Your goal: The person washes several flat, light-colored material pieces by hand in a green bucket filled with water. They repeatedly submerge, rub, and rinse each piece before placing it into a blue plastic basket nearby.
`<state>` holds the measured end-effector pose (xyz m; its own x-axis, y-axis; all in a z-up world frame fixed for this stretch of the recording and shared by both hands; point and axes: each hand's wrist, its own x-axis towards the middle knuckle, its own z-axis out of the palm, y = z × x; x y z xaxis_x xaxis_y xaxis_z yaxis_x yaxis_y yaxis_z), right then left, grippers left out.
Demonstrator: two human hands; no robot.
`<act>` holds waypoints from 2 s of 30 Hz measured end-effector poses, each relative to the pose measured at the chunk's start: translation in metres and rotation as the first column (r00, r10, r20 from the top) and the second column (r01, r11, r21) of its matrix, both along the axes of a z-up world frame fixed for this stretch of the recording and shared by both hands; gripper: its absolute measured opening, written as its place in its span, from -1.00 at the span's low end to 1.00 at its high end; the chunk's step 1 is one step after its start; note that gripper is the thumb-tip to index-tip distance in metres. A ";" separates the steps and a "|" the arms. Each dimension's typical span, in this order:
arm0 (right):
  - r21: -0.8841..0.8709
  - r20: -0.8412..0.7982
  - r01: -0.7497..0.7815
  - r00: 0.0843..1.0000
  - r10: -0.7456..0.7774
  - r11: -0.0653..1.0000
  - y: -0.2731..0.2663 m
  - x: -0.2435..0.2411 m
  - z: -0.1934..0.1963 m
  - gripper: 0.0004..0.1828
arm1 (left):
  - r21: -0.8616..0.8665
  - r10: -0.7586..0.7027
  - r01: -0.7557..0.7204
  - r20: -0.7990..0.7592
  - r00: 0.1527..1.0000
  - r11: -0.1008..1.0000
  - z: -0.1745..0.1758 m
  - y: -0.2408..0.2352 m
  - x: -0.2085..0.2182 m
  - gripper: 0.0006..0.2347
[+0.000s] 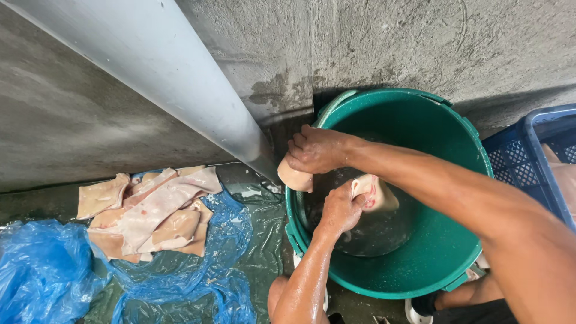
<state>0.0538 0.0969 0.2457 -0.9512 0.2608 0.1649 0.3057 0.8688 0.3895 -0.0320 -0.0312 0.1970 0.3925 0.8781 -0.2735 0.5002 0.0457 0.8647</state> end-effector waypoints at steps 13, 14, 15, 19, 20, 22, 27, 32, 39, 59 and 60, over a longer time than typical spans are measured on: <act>-0.502 -0.001 0.072 0.996 -0.084 0.862 -0.007 -0.004 0.060 -0.84 | 0.017 0.038 -0.038 -0.003 0.999 0.999 -0.008 0.000 -0.002 -0.71; -0.577 -0.116 0.024 0.987 -0.111 0.816 -0.008 0.003 0.071 -0.77 | 0.035 0.040 -0.041 0.002 0.999 0.999 -0.012 0.002 -0.002 -0.72; -0.647 -0.225 -0.036 0.964 -0.145 0.762 -0.013 0.010 0.081 -0.70 | 0.045 0.047 -0.048 0.008 0.999 0.998 -0.018 0.001 -0.002 -0.72; -0.632 -0.022 0.240 0.945 -0.327 0.737 -0.040 0.036 0.134 -0.88 | -0.038 -0.014 0.015 0.024 1.000 0.999 -0.053 0.006 0.001 -0.68; -0.615 -0.080 0.208 0.943 -0.323 0.760 -0.052 0.045 0.150 -0.89 | 0.034 -0.018 0.016 0.068 0.998 0.999 -0.065 0.008 0.006 -0.70; -0.603 -0.046 0.259 0.933 -0.358 0.754 -0.080 0.063 0.180 -0.84 | 0.124 -0.041 0.022 0.155 0.987 0.992 -0.087 0.014 0.010 -0.70; -0.650 0.044 0.368 0.892 -0.450 0.665 -0.151 0.115 0.227 -0.58 | 0.052 0.057 -0.069 0.193 0.980 0.996 -0.124 0.018 0.008 -0.70; -0.773 0.109 0.381 0.867 -0.486 0.507 -0.194 0.158 0.240 -0.27 | 0.046 0.101 -0.114 0.216 0.971 0.992 -0.102 0.026 0.014 -0.69; -0.995 0.051 0.099 0.719 -0.693 0.029 -0.218 0.194 0.225 -0.49 | 0.018 0.217 -0.240 0.362 0.906 0.971 -0.045 0.036 0.002 -0.68; -0.922 0.260 0.380 0.468 -0.844 -0.073 -0.131 0.217 0.037 -0.48 | -0.723 0.469 0.241 0.627 0.622 0.647 -0.037 -0.002 0.039 -0.57; -0.907 0.302 0.408 0.445 -0.843 -0.110 -0.134 0.216 0.029 -0.48 | -0.693 0.430 0.209 0.625 0.652 0.690 -0.035 -0.001 0.040 -0.58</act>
